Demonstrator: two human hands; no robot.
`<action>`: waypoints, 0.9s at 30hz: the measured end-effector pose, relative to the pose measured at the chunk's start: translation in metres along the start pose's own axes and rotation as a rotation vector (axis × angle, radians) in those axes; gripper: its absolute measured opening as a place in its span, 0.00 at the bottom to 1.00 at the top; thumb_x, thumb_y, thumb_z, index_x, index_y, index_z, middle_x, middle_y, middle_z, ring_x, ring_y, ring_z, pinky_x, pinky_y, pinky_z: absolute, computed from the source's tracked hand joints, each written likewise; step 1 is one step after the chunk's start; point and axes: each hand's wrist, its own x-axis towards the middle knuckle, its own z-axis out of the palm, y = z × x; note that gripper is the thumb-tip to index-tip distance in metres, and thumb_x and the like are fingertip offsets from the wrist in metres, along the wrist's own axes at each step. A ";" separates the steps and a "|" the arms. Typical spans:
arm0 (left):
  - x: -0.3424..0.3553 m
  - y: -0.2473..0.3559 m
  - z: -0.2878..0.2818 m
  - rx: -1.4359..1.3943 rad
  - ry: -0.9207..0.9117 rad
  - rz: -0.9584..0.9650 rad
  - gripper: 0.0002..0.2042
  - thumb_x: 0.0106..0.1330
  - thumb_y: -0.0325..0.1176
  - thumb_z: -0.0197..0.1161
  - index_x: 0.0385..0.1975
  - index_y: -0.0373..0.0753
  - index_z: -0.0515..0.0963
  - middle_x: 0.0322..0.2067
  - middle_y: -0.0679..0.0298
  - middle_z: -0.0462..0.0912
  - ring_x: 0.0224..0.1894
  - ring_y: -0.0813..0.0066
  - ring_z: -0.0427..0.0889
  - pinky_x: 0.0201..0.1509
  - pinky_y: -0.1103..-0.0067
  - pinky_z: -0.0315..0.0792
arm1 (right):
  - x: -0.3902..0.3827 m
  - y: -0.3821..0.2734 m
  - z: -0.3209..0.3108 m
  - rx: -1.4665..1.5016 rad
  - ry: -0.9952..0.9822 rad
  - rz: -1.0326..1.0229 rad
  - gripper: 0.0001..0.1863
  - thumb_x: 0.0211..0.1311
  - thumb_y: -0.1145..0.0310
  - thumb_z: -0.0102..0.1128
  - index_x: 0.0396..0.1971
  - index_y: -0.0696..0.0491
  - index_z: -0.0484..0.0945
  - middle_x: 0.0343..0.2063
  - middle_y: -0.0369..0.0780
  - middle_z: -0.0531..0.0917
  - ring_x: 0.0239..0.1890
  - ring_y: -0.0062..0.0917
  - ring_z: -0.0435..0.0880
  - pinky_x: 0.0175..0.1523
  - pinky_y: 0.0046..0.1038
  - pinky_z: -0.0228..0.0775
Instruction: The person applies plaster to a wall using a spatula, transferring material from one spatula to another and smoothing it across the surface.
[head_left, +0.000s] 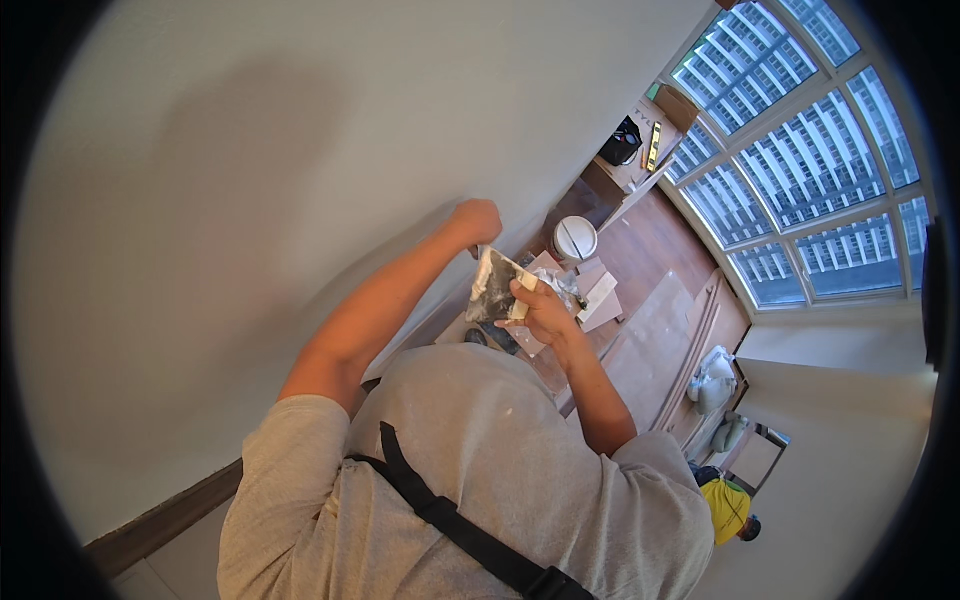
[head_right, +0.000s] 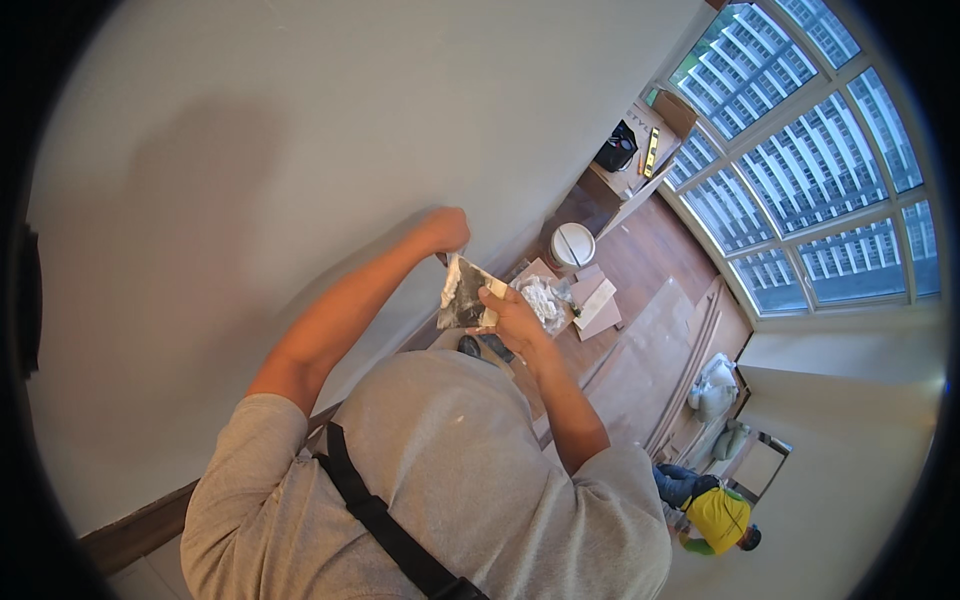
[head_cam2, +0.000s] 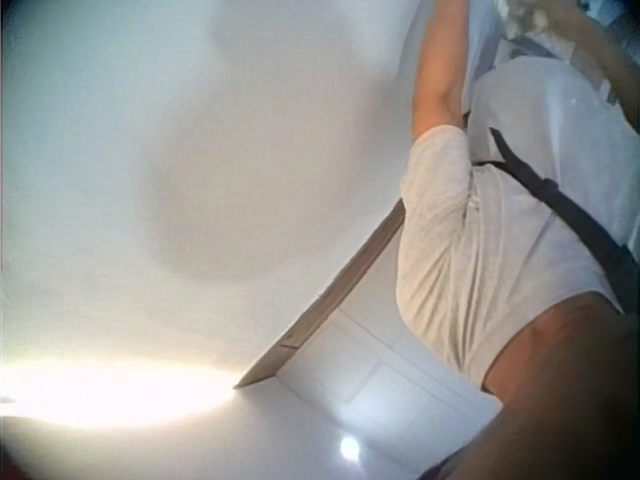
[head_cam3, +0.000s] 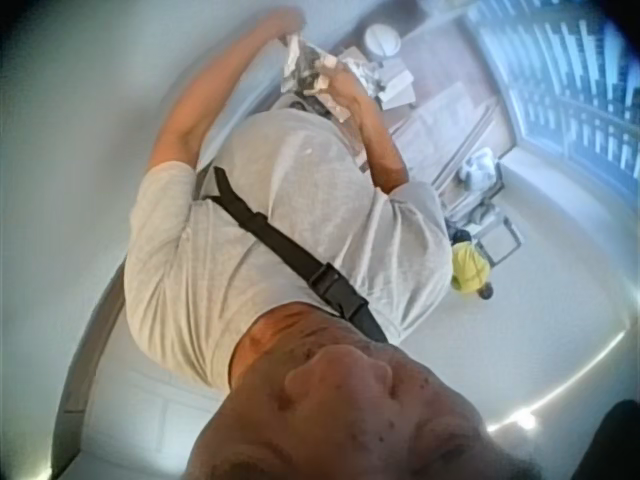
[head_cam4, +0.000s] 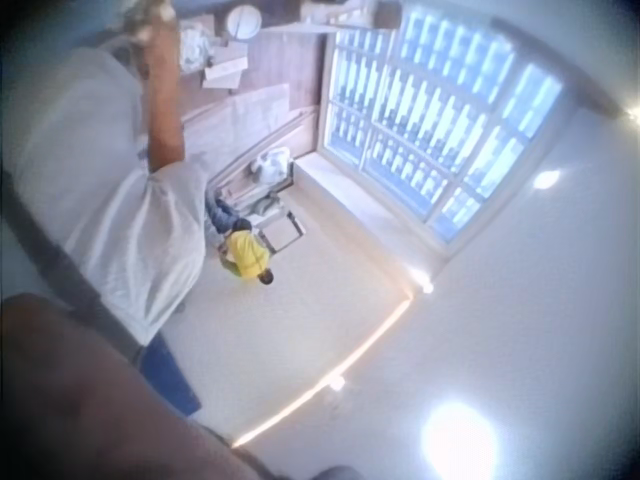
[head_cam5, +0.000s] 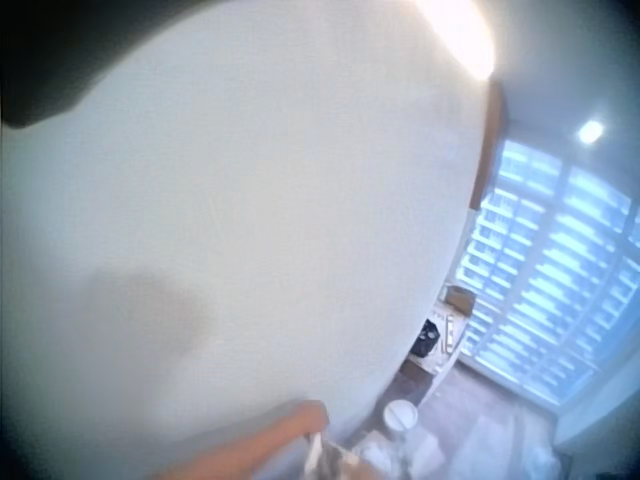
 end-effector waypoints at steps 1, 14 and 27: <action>-0.005 -0.002 -0.006 -0.068 0.069 0.012 0.14 0.66 0.28 0.53 0.30 0.28 0.85 0.26 0.47 0.88 0.28 0.57 0.91 0.39 0.66 0.84 | -0.009 -0.005 -0.006 0.049 -0.046 -0.029 0.19 0.79 0.61 0.56 0.63 0.52 0.76 0.46 0.36 0.88 0.45 0.25 0.89 0.47 0.38 0.87; -0.179 0.018 0.004 -1.796 0.325 0.102 0.14 0.79 0.33 0.44 0.54 0.34 0.72 0.46 0.56 0.82 0.44 0.67 0.84 0.50 0.68 0.82 | -0.096 -0.093 0.095 -1.095 -0.015 -1.564 0.27 0.52 0.81 0.67 0.56 0.52 0.79 0.58 0.53 0.81 0.58 0.50 0.81 0.59 0.41 0.78; -0.295 -0.032 0.009 -2.182 0.634 0.268 0.14 0.80 0.32 0.46 0.57 0.33 0.73 0.50 0.57 0.83 0.50 0.67 0.85 0.55 0.70 0.81 | -0.022 -0.095 0.113 -1.145 -0.316 -1.177 0.15 0.60 0.78 0.67 0.48 0.57 0.82 0.52 0.49 0.85 0.46 0.39 0.84 0.51 0.36 0.78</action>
